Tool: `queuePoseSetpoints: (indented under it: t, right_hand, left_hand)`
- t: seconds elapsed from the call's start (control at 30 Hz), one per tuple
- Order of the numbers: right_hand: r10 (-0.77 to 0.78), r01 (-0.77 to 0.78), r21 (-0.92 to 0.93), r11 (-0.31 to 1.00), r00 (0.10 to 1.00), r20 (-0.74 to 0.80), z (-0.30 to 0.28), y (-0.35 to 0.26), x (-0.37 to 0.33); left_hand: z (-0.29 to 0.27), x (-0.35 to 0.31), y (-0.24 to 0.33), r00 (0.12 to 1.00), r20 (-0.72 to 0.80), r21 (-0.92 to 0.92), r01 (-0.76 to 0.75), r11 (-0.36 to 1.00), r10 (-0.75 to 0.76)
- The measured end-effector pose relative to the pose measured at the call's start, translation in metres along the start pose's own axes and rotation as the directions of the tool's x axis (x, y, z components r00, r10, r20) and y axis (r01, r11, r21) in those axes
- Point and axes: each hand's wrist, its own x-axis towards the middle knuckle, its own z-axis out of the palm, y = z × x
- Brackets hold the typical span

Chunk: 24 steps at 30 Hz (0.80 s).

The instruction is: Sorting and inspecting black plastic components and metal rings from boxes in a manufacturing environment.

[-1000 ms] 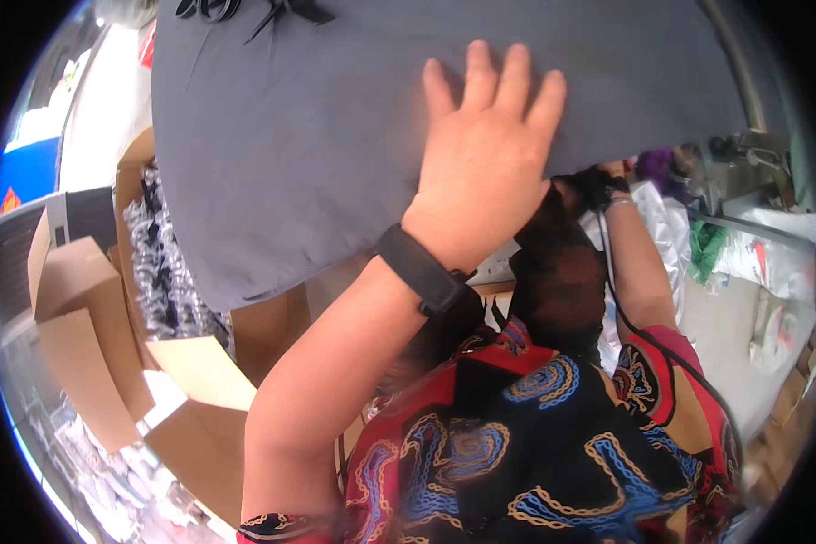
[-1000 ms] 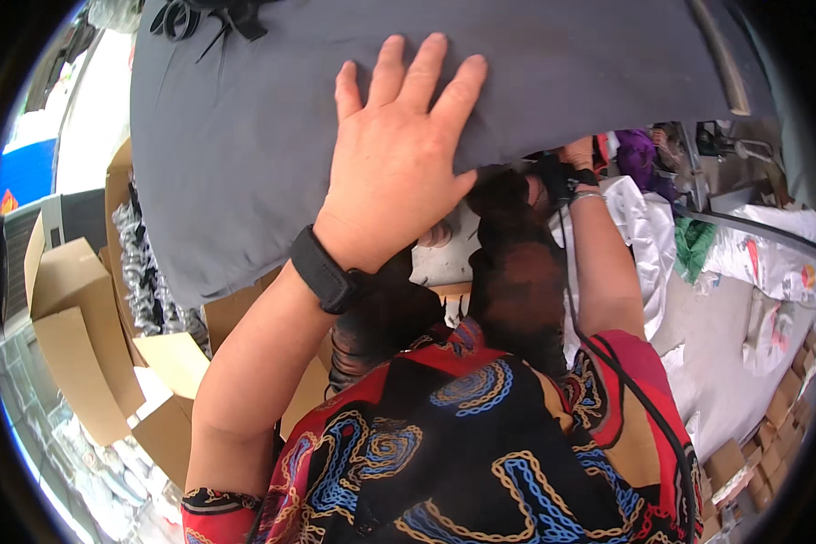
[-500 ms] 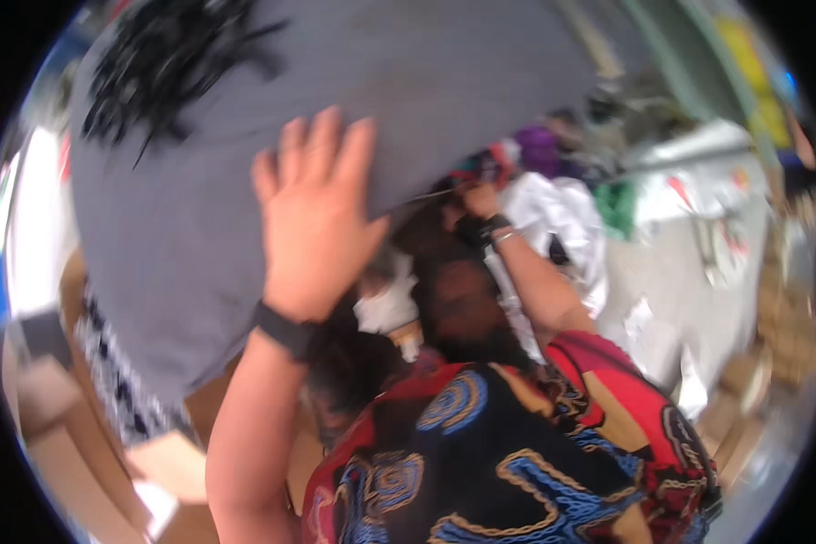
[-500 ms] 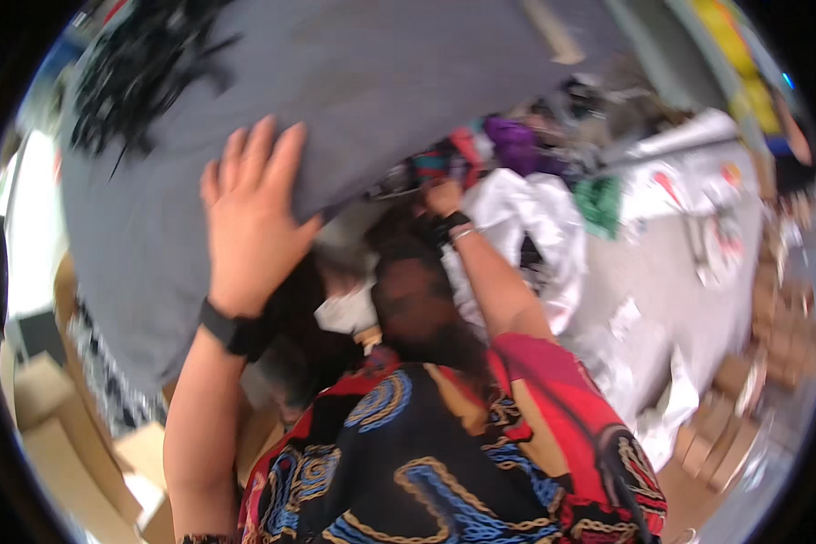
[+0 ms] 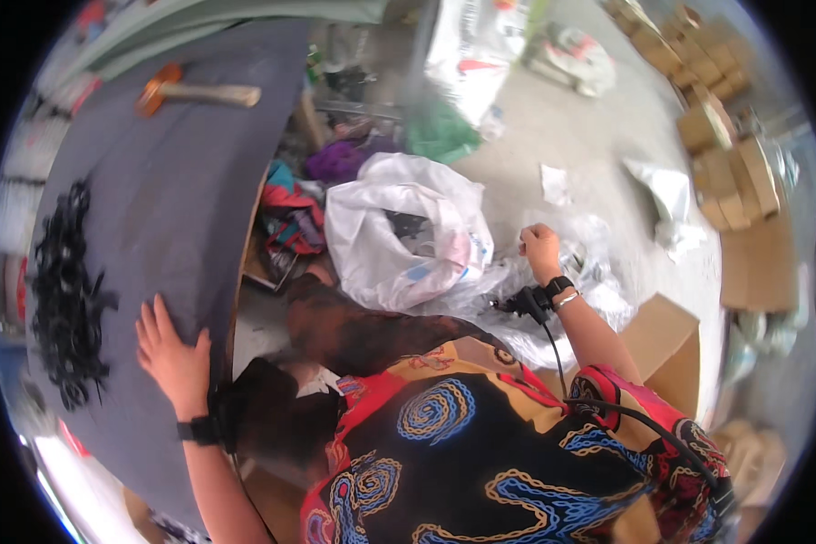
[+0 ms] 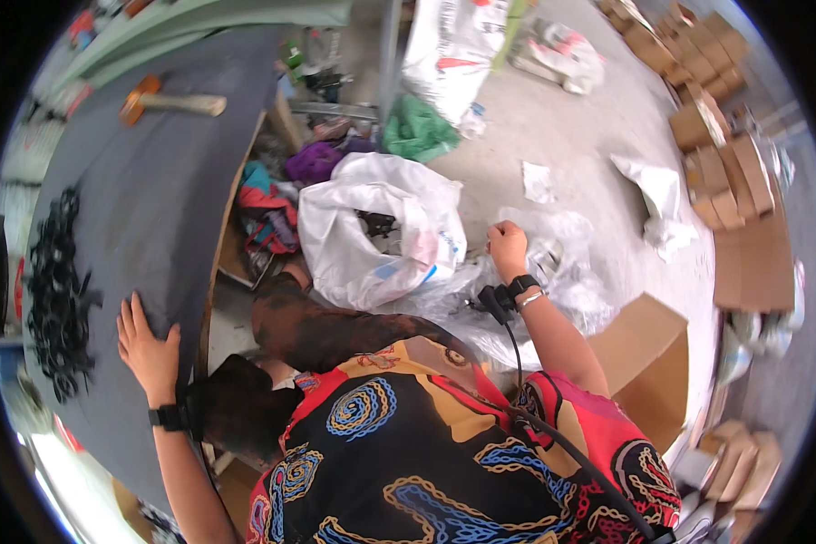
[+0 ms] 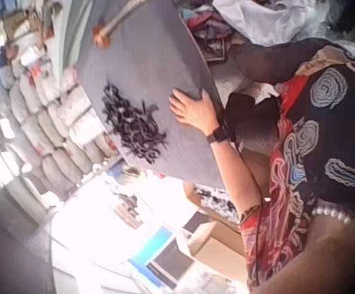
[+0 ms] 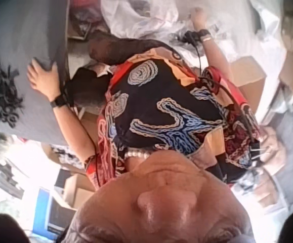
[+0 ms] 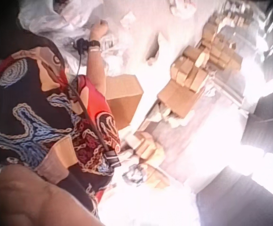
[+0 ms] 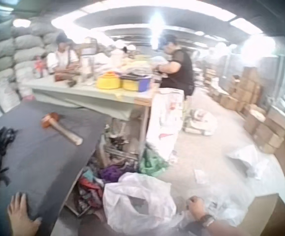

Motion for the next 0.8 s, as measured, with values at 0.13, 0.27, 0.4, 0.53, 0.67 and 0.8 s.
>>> queuePoseSetpoints:
  t: [0.13,0.27,0.4,0.53,0.67,0.8]
  right_hand:
    - [-0.143,0.080,-0.686,0.723,0.989,-0.036,-0.042,0.035,-0.059]
    - [0.056,-0.180,-0.790,0.586,0.982,-0.182,-0.065,0.067,-0.094]
    - [-0.264,-0.032,-0.912,0.408,0.953,-0.151,-0.095,0.064,-0.082]
    - [-0.261,-0.182,-0.888,0.422,0.914,-0.312,-0.110,0.063,-0.058]
    - [0.435,-0.381,-0.382,0.842,0.899,0.061,-0.063,0.072,-0.054]
    - [0.537,-0.431,-0.512,0.743,0.840,0.073,-0.017,0.135,-0.034]
  left_hand:
    - [0.013,0.000,0.001,1.000,0.006,0.032,-0.019,0.999,0.018]
    - [0.010,0.001,0.004,1.000,0.016,0.032,-0.023,0.999,0.022]
    - [0.011,-0.001,-0.007,0.999,0.007,0.042,-0.034,0.999,0.033]
    - [0.010,0.000,-0.005,1.000,0.017,0.033,-0.014,0.999,0.013]
    - [0.009,-0.001,-0.003,1.000,-0.004,0.031,-0.025,0.999,0.025]
    - [0.013,0.002,-0.001,0.999,-0.020,0.015,-0.050,0.999,0.050]
